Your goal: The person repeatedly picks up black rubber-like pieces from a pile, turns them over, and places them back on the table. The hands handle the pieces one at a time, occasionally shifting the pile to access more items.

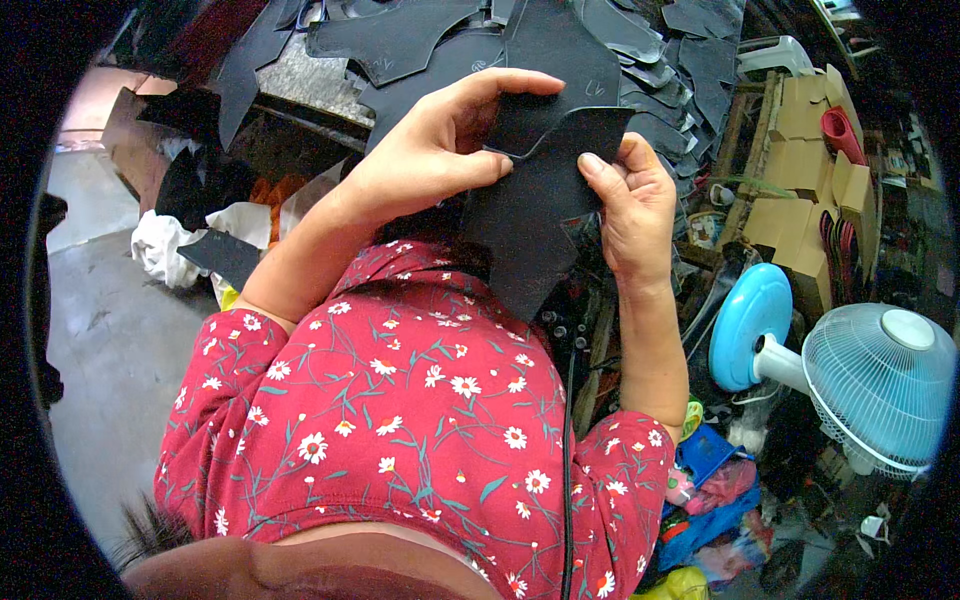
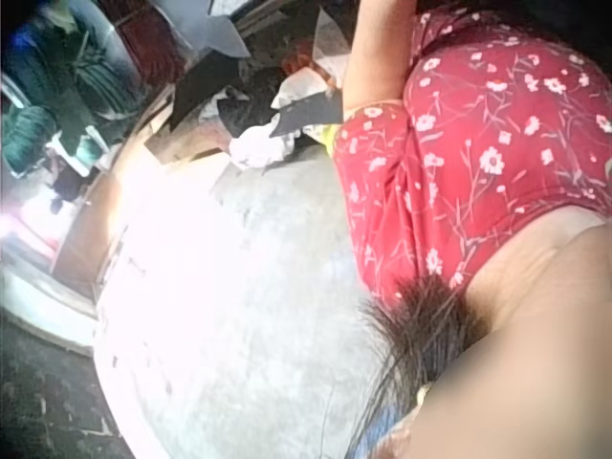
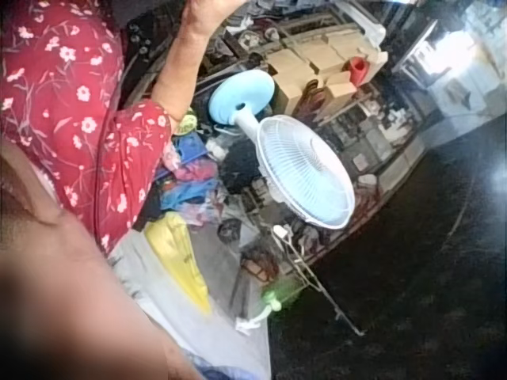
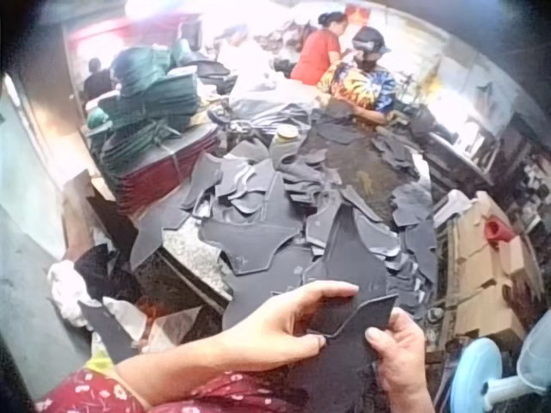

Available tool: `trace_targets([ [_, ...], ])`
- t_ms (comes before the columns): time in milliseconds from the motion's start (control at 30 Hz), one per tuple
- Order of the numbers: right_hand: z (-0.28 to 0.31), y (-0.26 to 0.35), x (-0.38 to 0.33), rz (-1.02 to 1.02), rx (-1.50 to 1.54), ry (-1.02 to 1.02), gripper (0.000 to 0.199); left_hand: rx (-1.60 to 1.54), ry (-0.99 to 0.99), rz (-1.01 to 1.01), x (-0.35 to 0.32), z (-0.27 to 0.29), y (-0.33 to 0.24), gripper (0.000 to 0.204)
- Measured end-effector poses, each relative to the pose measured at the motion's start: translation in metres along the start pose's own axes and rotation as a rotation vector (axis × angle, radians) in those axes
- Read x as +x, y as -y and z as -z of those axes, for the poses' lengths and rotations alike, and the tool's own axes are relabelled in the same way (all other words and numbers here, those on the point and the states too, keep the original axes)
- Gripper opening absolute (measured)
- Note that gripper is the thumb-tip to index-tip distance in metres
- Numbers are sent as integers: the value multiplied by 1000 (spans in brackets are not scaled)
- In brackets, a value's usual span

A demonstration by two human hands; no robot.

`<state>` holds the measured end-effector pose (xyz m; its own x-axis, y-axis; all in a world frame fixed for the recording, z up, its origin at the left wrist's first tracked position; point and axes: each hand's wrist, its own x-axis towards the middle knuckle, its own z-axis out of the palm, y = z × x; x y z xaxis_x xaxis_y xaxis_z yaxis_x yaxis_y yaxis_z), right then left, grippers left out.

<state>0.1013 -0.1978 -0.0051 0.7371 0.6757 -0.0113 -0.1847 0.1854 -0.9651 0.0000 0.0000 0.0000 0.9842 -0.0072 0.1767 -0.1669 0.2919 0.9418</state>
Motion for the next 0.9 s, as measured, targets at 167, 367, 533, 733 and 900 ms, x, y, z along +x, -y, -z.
trace_targets([
  [167,-13,-2,1,26,-6,-14,25,137,-187,-112,6,-10,6,44],
  [367,-17,2,4,251,-360,-129,10,93,-311,-199,10,-18,9,36],
  [533,-20,9,-1,562,-840,-149,26,-27,-320,-135,5,-21,7,39],
  [733,-20,4,-2,368,-602,-167,30,-140,-325,-106,3,-25,4,39],
  [900,-25,6,2,38,-154,-168,19,-108,-323,-126,4,-21,8,40],
])
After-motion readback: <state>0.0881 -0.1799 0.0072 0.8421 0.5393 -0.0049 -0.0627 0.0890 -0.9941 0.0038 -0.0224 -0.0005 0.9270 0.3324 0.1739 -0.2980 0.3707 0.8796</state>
